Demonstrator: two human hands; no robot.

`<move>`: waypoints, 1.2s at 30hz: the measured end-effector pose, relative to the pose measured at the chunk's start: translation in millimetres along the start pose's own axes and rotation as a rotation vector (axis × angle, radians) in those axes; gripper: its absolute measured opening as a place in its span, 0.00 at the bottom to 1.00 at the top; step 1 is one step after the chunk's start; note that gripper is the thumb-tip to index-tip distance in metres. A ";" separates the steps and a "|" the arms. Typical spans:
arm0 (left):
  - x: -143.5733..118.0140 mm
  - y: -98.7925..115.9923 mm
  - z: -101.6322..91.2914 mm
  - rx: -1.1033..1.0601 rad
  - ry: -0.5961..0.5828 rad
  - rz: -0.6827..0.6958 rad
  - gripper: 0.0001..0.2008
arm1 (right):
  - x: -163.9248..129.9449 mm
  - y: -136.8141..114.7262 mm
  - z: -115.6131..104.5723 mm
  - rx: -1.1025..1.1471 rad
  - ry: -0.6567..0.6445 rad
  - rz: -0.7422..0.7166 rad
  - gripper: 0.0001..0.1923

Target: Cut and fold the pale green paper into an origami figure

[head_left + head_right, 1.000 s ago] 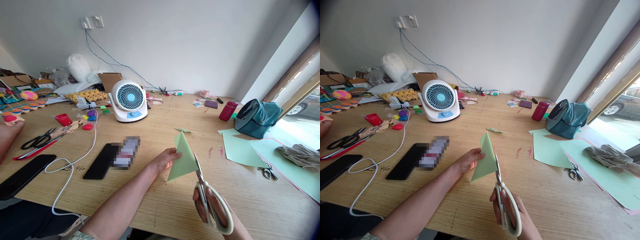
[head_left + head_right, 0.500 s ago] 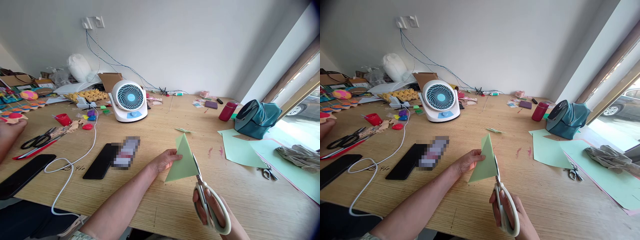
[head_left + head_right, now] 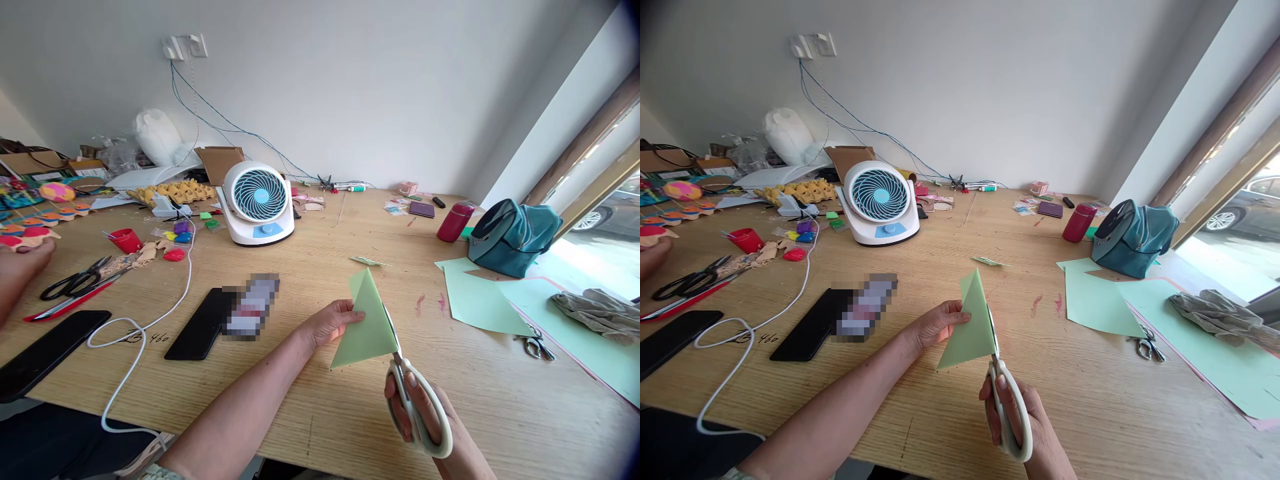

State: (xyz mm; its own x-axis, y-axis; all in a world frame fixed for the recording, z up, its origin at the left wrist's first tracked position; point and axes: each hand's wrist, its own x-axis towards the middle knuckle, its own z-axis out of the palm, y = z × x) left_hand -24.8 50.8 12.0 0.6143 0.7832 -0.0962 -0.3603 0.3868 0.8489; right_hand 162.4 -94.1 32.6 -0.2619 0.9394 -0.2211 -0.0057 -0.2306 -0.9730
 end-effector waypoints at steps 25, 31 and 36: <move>-4.1 -0.1 8.3 0.062 -0.072 -0.066 0.19 | 8.4 2.8 -3.0 0.022 0.043 -0.029 0.29; -4.5 1.9 6.0 0.045 -0.078 -0.101 0.18 | 10.2 4.0 -3.4 0.014 0.043 -0.062 0.28; -2.3 1.9 4.4 -0.026 -0.046 -0.051 0.19 | 11.6 7.8 -1.5 0.060 0.026 -0.016 0.28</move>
State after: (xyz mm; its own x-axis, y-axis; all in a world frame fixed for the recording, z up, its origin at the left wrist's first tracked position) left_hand -23.8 47.5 16.1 0.6635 0.7393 -0.1148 -0.3453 0.4387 0.8296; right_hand 160.8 -84.6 22.4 -0.2360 0.9493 -0.2076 -0.0678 -0.2292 -0.9710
